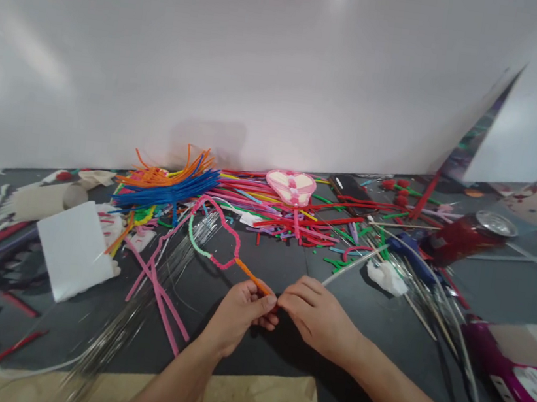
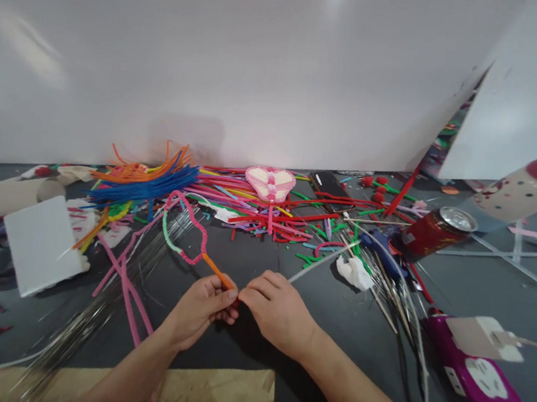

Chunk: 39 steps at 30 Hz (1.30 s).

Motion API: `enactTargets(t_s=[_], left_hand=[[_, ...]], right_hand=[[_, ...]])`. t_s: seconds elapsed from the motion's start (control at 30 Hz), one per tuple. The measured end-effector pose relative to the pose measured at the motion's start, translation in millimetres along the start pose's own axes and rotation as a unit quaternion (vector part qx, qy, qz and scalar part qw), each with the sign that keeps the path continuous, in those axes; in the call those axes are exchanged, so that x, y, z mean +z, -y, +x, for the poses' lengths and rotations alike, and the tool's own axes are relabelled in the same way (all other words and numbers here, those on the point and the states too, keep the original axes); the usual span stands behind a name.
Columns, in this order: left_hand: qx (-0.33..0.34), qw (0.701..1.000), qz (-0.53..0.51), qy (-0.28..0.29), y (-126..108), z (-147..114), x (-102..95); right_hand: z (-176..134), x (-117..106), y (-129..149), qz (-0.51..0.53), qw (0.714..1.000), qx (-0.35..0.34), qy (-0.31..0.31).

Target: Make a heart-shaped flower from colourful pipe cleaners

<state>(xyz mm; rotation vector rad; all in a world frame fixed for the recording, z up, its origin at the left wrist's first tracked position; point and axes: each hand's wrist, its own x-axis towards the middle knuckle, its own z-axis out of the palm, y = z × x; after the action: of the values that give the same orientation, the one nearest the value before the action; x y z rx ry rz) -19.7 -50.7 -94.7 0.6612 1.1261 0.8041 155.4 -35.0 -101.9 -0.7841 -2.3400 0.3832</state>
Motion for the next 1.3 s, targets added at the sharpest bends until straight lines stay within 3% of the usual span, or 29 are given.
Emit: enactTargets(t_s=[0.2,0.33,0.53,0.8,0.9,0.97,1.07,1.2,1.3], left_hand=[[-0.013,1.000,-0.004,0.003,-4.5,-0.4,-0.1],[-0.006,1.000,-0.008,0.028,-6.8,-1.5,-0.3],[0.029,0.999,-0.018,0.018,-5.2,-4.6,-0.5],[0.132,0.990,0.039,-0.035,-2.2,-4.6,-1.6],[0.153,0.985,0.063,-0.051,0.1,-6.3,1.0],[0.156,0.981,0.093,-0.074,1.4,-6.8,2.1],[0.197,0.954,0.186,-0.130,1.3,-6.0,1.3],[0.266,0.897,0.302,-0.184,0.3,-3.8,-2.0],[0.277,0.884,0.334,-0.173,0.9,-3.9,-2.4]], right_hand=[[-3.0,2.0,-2.0,0.028,0.999,0.016,-0.005],[-4.2,5.1,0.7,0.128,0.985,0.111,-0.014],[-3.1,10.6,13.3,0.273,0.917,0.289,0.014],[-0.6,17.9,22.2,0.457,0.810,0.366,0.031],[1.2,20.8,28.7,0.489,0.788,0.374,0.031],[1.6,21.4,33.2,0.475,0.796,0.373,0.038],[-0.7,21.1,37.2,0.367,0.863,0.343,0.057],[-7.9,21.2,35.4,0.171,0.955,0.231,0.079],[-10.8,17.6,29.2,0.071,0.984,0.154,0.059]])
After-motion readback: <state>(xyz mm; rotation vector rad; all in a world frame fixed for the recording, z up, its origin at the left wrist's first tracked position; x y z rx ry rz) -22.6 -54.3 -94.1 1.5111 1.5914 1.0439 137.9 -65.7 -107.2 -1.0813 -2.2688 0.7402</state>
